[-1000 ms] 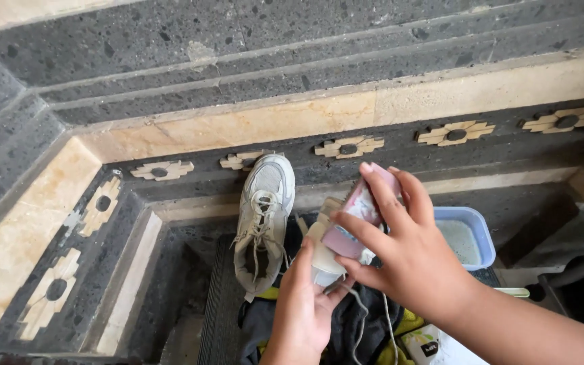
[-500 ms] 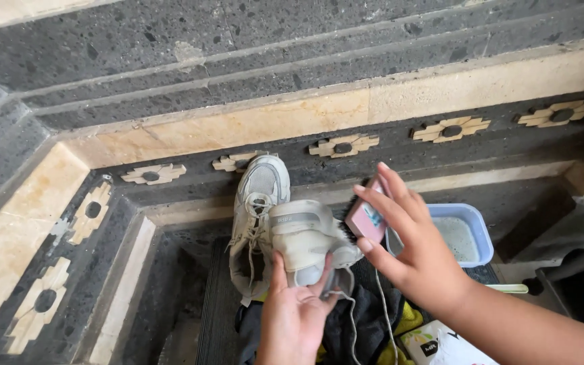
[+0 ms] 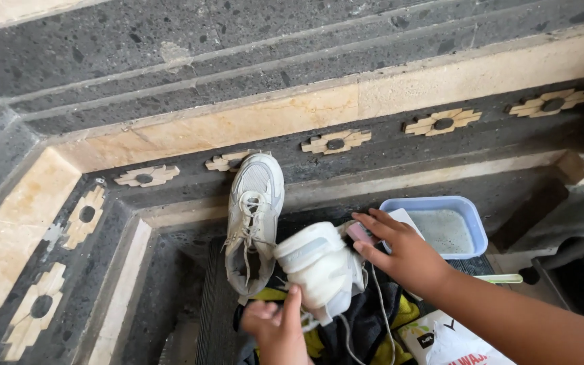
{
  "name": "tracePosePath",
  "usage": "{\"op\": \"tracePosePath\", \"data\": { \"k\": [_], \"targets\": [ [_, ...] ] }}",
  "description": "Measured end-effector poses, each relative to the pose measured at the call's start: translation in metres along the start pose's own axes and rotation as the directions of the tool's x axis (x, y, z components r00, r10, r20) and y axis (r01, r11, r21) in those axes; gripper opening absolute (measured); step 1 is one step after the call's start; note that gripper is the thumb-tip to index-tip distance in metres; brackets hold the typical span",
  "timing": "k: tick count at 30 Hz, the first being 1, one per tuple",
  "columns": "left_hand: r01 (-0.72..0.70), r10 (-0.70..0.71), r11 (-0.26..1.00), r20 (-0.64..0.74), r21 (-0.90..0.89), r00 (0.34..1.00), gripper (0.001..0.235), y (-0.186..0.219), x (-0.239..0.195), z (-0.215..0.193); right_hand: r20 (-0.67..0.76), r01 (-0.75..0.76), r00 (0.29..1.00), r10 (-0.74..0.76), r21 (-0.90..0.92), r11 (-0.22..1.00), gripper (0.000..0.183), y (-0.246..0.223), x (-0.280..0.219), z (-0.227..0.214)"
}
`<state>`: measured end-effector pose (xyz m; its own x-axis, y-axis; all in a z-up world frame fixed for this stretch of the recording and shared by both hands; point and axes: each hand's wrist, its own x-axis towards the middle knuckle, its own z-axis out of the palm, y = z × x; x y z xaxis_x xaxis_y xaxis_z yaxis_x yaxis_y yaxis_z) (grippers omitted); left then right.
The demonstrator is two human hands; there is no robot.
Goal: Cleaning the uppers and midsoles of white sneakers using a small brush and cleaning solution.
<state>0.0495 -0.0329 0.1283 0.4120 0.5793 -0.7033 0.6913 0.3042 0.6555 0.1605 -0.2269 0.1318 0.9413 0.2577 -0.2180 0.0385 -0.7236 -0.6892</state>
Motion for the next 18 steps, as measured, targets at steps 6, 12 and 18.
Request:
{"op": "tracePosePath", "data": {
  "k": [6, 12, 18],
  "targets": [
    [-0.322, 0.39, 0.863, 0.108, -0.388, 0.915, 0.088, 0.024, -0.027, -0.017, 0.055, 0.184, 0.983, -0.178, -0.151, 0.971, 0.068, 0.012, -0.002, 0.014],
    [-0.616, 0.59, 0.753, 0.179, 0.231, 0.788, 0.078, 0.029, 0.004, -0.026, 0.096, 0.184, 0.98, -0.174, -0.115, 0.976, 0.066, 0.02, -0.002, 0.023],
    [-0.433, 0.374, 0.871, 0.258, 0.233, 0.891, 0.066, 0.067, -0.025, -0.035, 0.083, -0.123, 0.991, 0.103, 0.309, 0.943, 0.073, -0.002, -0.008, 0.012]
  ]
}}
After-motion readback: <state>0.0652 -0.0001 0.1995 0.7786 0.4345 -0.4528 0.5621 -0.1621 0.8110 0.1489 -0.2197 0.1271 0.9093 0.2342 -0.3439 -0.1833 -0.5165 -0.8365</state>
